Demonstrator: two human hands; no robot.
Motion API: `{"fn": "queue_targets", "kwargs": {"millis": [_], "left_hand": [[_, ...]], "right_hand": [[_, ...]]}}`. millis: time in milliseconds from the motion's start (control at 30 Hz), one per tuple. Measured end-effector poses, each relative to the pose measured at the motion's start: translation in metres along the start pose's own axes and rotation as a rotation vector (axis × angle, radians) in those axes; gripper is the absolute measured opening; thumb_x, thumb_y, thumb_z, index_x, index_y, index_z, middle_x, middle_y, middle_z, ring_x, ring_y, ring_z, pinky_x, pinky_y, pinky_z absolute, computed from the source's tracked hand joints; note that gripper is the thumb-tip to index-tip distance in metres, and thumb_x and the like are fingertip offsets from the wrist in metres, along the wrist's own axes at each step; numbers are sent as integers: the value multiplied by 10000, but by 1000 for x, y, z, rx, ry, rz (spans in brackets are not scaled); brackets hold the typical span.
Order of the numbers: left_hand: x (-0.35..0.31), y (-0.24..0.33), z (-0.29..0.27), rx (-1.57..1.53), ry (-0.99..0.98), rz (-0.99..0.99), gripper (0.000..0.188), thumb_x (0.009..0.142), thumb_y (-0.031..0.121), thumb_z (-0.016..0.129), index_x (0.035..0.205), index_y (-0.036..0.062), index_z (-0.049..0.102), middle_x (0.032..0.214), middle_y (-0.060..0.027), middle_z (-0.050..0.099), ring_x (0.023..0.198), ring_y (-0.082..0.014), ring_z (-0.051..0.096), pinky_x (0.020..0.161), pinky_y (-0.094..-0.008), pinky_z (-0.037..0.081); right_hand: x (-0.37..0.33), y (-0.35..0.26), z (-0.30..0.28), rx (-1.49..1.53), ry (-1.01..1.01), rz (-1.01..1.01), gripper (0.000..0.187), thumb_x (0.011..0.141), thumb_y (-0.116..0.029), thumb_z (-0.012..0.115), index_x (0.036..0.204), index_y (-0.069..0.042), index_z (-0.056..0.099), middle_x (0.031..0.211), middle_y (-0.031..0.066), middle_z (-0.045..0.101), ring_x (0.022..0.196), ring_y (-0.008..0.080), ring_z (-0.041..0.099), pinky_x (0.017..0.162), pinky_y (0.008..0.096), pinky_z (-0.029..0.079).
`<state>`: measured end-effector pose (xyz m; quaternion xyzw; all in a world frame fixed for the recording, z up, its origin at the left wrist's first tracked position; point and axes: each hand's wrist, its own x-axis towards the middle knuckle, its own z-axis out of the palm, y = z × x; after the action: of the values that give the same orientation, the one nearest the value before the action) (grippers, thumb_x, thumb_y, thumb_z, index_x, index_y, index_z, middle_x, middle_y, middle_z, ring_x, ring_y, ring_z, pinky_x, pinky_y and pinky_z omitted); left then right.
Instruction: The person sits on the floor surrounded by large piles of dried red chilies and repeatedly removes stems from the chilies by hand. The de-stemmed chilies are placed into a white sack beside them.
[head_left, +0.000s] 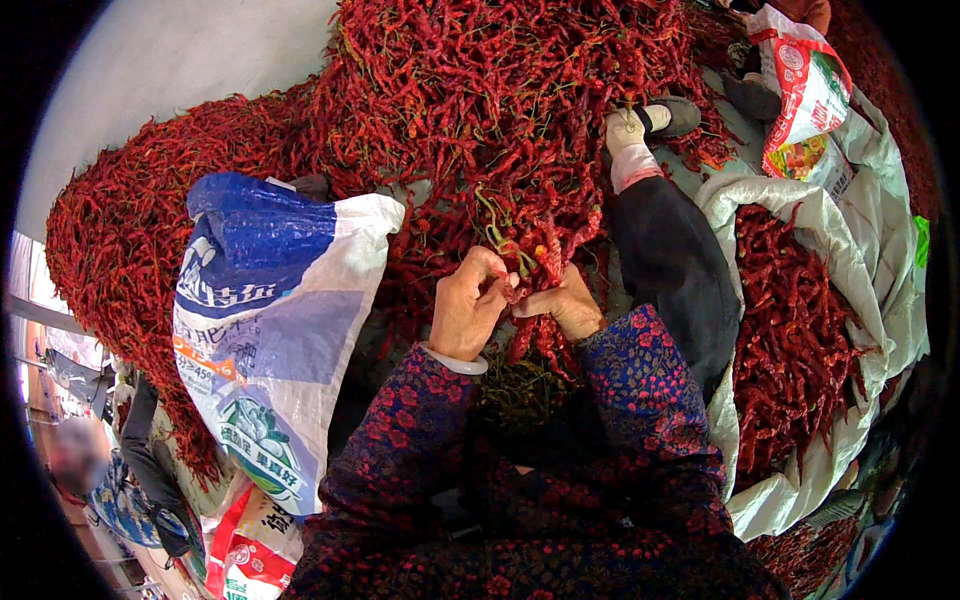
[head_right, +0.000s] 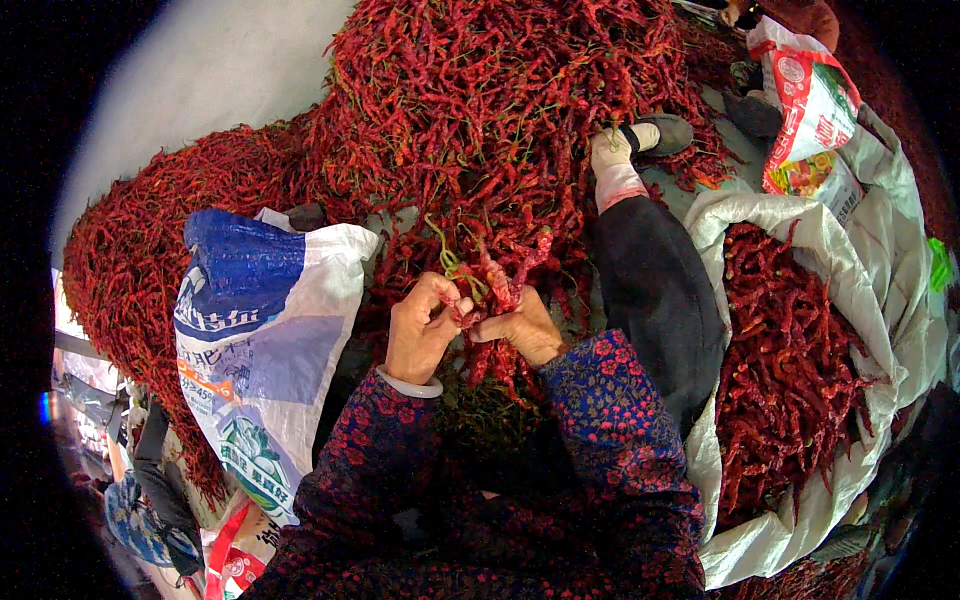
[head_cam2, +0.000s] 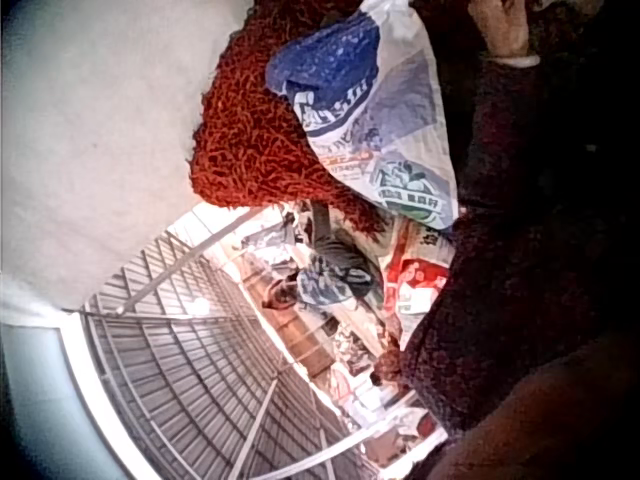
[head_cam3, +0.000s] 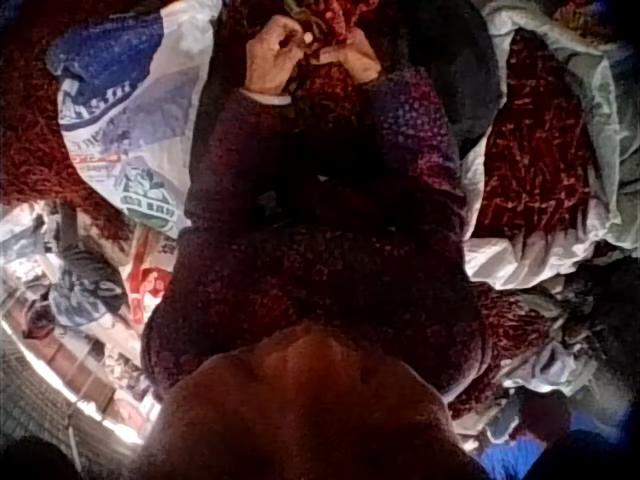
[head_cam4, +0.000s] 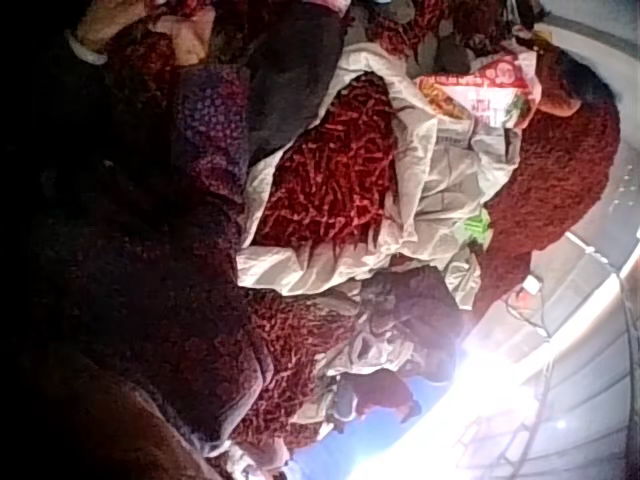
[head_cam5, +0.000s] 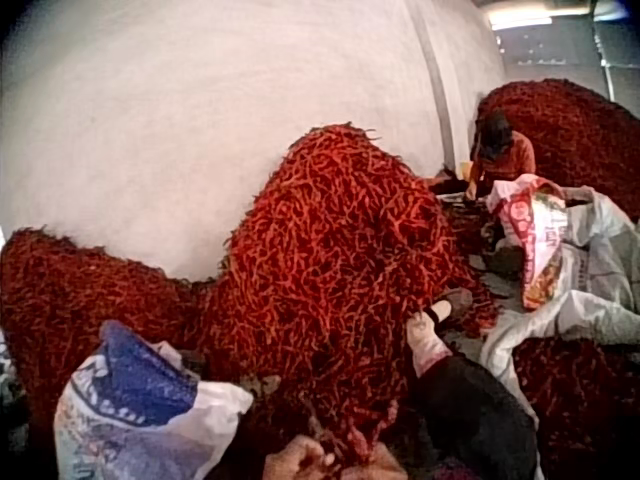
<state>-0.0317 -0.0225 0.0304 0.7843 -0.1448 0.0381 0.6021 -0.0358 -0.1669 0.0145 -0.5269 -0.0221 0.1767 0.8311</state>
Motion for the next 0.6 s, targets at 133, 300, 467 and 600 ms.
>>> {"fn": "queue_targets", "kwargs": {"millis": [133, 300, 467, 600], "left_hand": [[-6, 3, 0, -306, -3, -197, 76, 767, -3, 522, 833, 13, 490, 674, 1, 512, 501, -30, 434, 449, -189, 355], [-8, 1, 5, -658, 202, -436, 105, 752, -15, 482, 837, 44, 500, 655, -1, 491, 432, -35, 372, 340, -193, 245], [-1, -44, 1, -33, 371, 43, 105, 750, -33, 496, 833, 31, 483, 706, -18, 503, 551, -86, 450, 480, -216, 370], [6, -52, -68, 202, 397, 81, 99, 749, -25, 502, 835, 24, 495, 713, -29, 503, 630, -105, 488, 591, -226, 407]], "right_hand": [[-6, -7, 3, 77, -27, -10, 447, 548, 98, 605, 978, -15, 564, 869, 1, 590, 791, 112, 538, 721, 261, 432], [-3, -1, 5, -22, -2, -40, 500, 522, 100, 609, 1008, -2, 541, 859, 23, 592, 785, 123, 542, 720, 267, 434], [1, 16, -3, 218, -48, 102, 658, 486, 93, 613, 1118, 10, 450, 894, 59, 590, 821, 174, 563, 737, 291, 446], [-7, -6, 4, 379, -77, 65, 779, 467, 102, 598, 1204, -13, 373, 1030, 103, 553, 875, 221, 570, 753, 326, 465]]}}
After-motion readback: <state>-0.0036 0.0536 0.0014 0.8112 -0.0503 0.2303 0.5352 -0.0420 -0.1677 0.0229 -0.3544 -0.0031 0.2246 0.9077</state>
